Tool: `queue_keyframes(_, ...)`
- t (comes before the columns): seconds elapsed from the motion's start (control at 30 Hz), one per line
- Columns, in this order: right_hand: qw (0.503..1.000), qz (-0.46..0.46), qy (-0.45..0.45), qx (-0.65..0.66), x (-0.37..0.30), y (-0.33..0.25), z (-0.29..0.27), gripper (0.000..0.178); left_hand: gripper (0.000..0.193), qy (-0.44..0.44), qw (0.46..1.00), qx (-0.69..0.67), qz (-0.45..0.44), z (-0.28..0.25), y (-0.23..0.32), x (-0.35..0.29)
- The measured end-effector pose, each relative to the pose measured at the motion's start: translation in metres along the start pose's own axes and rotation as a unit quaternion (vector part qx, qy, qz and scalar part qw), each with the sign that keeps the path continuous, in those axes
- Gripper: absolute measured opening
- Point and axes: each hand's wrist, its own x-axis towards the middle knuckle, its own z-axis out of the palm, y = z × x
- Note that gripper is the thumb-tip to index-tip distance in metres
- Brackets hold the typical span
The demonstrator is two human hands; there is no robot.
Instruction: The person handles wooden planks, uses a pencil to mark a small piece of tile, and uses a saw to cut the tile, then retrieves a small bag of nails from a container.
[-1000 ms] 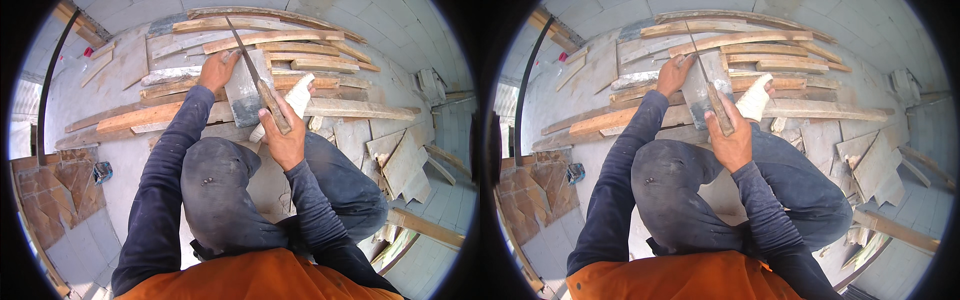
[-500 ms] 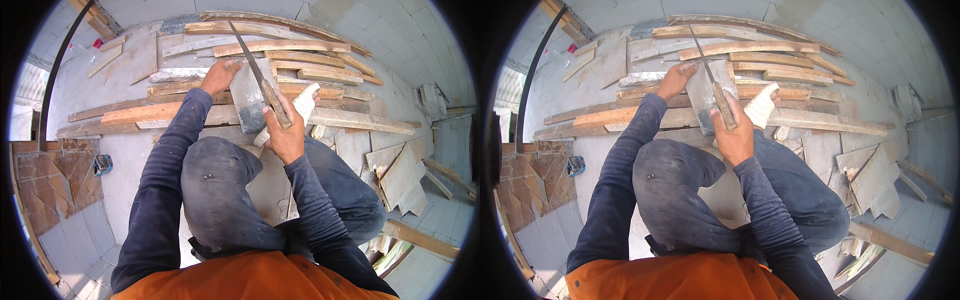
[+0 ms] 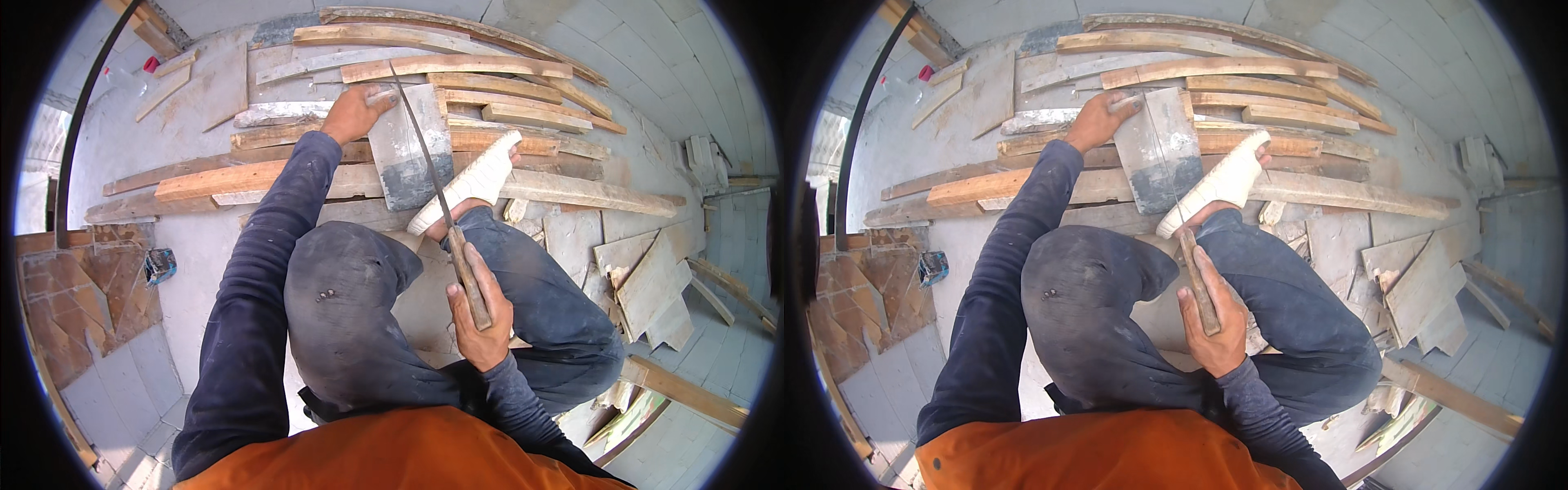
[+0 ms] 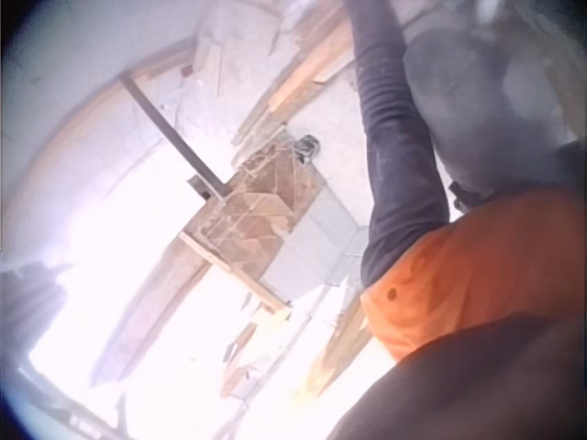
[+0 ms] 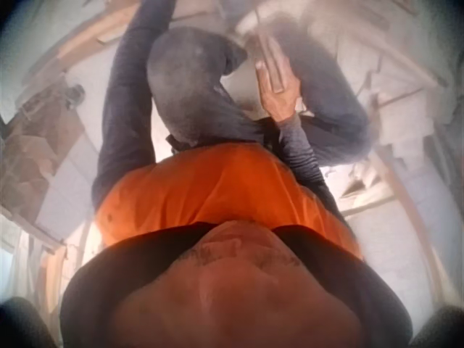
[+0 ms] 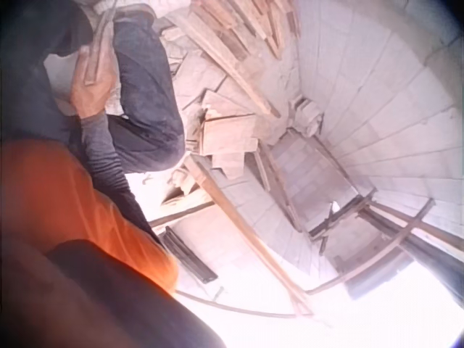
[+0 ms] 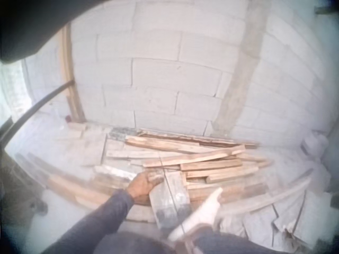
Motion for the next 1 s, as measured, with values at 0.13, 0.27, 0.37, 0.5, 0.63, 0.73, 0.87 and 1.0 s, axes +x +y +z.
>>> queue_keyframes(0.13, 0.999, -0.005, 0.021, 0.040, 0.037, 0.001, 0.017, 0.052, 0.073, 0.021, 0.999, -0.008, 0.032, 0.005, -0.004, -0.003)
queue_keyframes(0.27, 0.998, 0.021, 0.007, 0.052, 0.113, 0.011, 0.043, 0.050, 0.073, 0.026, 0.999, -0.021, 0.042, 0.005, 0.002, -0.012)
queue_keyframes(0.37, 0.993, 0.063, 0.005, 0.100, 0.088, 0.006, 0.027, 0.052, 0.072, 0.035, 0.998, -0.017, 0.041, 0.007, -0.001, -0.009)
queue_keyframes(0.5, 0.999, -0.014, 0.012, 0.033, 0.020, 0.001, 0.004, 0.051, 0.069, 0.071, 0.996, 0.008, 0.049, 0.008, -0.002, -0.015)
queue_keyframes(0.63, 0.992, 0.061, 0.015, 0.110, 0.088, -0.004, 0.026, 0.050, 0.062, 0.054, 0.998, 0.002, 0.046, 0.010, 0.012, -0.012)
queue_keyframes(0.73, 0.997, 0.023, 0.000, 0.072, 0.117, 0.006, 0.033, 0.049, 0.064, 0.059, 0.997, 0.017, 0.038, 0.006, 0.005, -0.018)
queue_keyframes(0.87, 0.984, 0.129, -0.016, 0.120, 0.054, -0.013, 0.014, 0.051, 0.068, 0.078, 0.997, -0.004, 0.023, 0.012, -0.008, -0.025)
queue_keyframes(1.0, 0.997, 0.025, 0.002, 0.071, 0.000, -0.011, -0.015, 0.049, 0.068, 0.048, 0.999, 0.007, 0.015, 0.004, 0.007, -0.021)
